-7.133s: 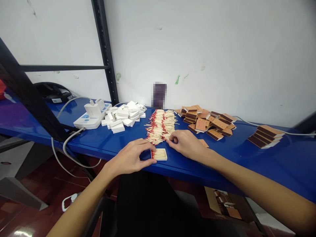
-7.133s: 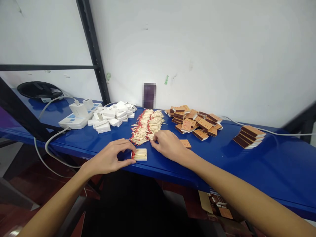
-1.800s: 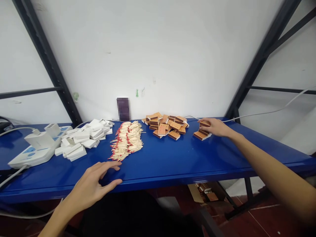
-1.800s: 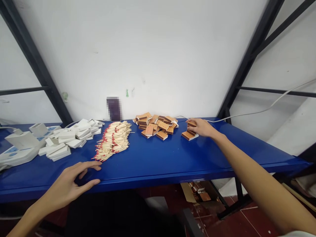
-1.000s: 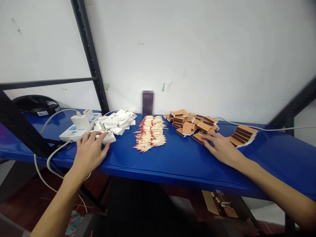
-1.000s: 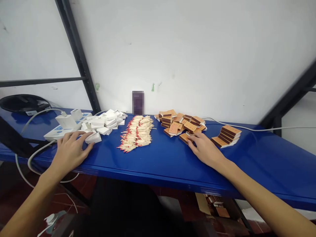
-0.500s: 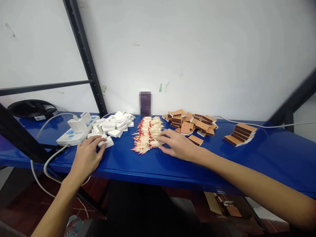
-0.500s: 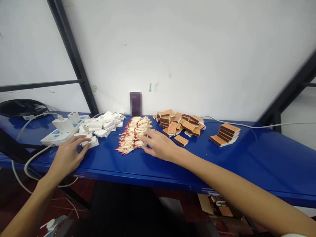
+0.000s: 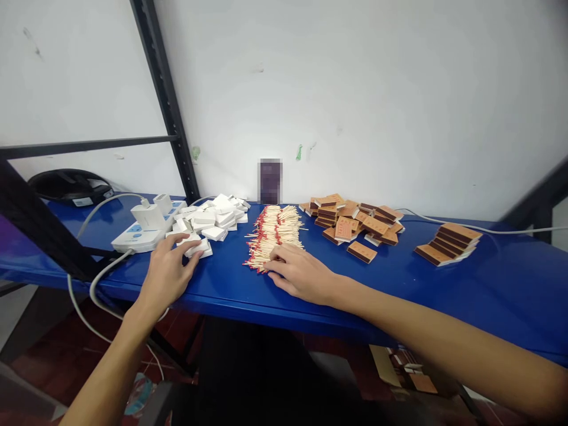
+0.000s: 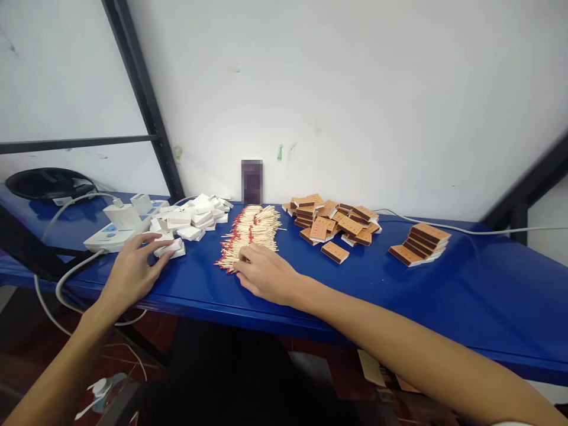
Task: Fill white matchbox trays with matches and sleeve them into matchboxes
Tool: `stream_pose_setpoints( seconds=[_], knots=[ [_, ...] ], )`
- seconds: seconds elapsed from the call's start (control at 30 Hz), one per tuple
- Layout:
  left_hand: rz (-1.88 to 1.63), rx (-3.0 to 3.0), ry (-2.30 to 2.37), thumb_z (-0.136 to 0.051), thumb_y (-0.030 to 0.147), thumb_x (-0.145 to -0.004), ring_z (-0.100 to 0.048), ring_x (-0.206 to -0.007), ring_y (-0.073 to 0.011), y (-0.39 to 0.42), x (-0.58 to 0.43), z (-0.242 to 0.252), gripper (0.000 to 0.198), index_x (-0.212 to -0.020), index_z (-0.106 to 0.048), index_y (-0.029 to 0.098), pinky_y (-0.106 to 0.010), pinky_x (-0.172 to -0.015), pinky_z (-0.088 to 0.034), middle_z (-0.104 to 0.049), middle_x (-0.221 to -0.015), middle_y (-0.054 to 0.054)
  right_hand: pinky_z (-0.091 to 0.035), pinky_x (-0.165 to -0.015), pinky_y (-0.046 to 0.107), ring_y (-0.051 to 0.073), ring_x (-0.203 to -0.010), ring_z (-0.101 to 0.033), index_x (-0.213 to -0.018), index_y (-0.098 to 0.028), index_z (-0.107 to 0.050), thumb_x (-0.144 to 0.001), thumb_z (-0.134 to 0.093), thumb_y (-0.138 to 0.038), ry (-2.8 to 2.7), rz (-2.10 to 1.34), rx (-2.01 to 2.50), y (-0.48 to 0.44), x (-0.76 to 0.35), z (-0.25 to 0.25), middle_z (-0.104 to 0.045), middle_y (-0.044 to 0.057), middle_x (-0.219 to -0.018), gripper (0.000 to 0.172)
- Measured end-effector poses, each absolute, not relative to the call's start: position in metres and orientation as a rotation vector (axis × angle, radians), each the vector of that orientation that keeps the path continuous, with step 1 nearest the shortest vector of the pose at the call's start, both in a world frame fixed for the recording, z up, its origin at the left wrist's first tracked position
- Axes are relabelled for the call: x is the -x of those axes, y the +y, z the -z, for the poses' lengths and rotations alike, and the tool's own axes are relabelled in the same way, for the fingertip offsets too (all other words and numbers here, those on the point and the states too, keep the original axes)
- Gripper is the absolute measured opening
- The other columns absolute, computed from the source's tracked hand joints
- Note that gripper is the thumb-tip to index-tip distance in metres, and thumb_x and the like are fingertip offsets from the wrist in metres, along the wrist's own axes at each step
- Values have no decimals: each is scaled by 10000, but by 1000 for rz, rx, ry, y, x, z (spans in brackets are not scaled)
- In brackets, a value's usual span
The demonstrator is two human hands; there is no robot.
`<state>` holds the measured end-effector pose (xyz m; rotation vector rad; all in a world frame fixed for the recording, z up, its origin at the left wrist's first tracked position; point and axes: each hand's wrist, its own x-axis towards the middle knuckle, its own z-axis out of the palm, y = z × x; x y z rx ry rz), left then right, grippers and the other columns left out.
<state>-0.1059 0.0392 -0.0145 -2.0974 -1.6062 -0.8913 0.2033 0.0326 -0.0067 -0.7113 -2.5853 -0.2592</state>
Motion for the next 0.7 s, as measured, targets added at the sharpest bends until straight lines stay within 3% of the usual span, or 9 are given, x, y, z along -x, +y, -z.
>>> stream_pose_setpoints(
  seconds=[0.17, 0.37, 0.57, 0.7],
  knots=[
    [883, 1988, -1527, -481, 397, -957, -524, -1189, -364, 35, 103, 11, 353, -1138, -712, 200, -521, -1001, -439, -557, -1287, -148, -468, -806, 335, 205, -898, -552, -1009, -151, -690, -949, -517, -201, -2590, 175, 703, 31, -209, 7, -618, 94, -974, 190],
    [1045, 1939, -1386, -550, 347, -941, -551, -1147, -332, 32, 99, 7, 284, -1120, -705, 191, -501, -1003, -437, -586, -1241, -155, -466, -811, 344, 208, -908, -570, -1000, -140, -679, -950, -525, -215, -2565, 49, 791, 27, -212, 4, -643, 95, -955, 179],
    [1335, 2266, -1212, -579, 277, -932, -632, -995, -220, 12, 76, -4, 198, -1093, -673, 210, -354, -913, -484, -677, -1060, -67, -452, -769, 315, 188, -837, -569, -908, -157, -690, -940, -508, -165, -2530, -1, 776, 33, -210, 9, -645, 69, -857, 185],
    [1306, 2628, -1281, -552, 312, -952, -641, -900, -170, -4, 46, -5, 196, -1059, -684, 213, -275, -802, -487, -693, -981, -26, -438, -769, 308, 181, -824, -567, -847, -159, -673, -878, -561, -124, -2512, -40, 830, 33, -210, 8, -642, 52, -824, 122]
  ],
)
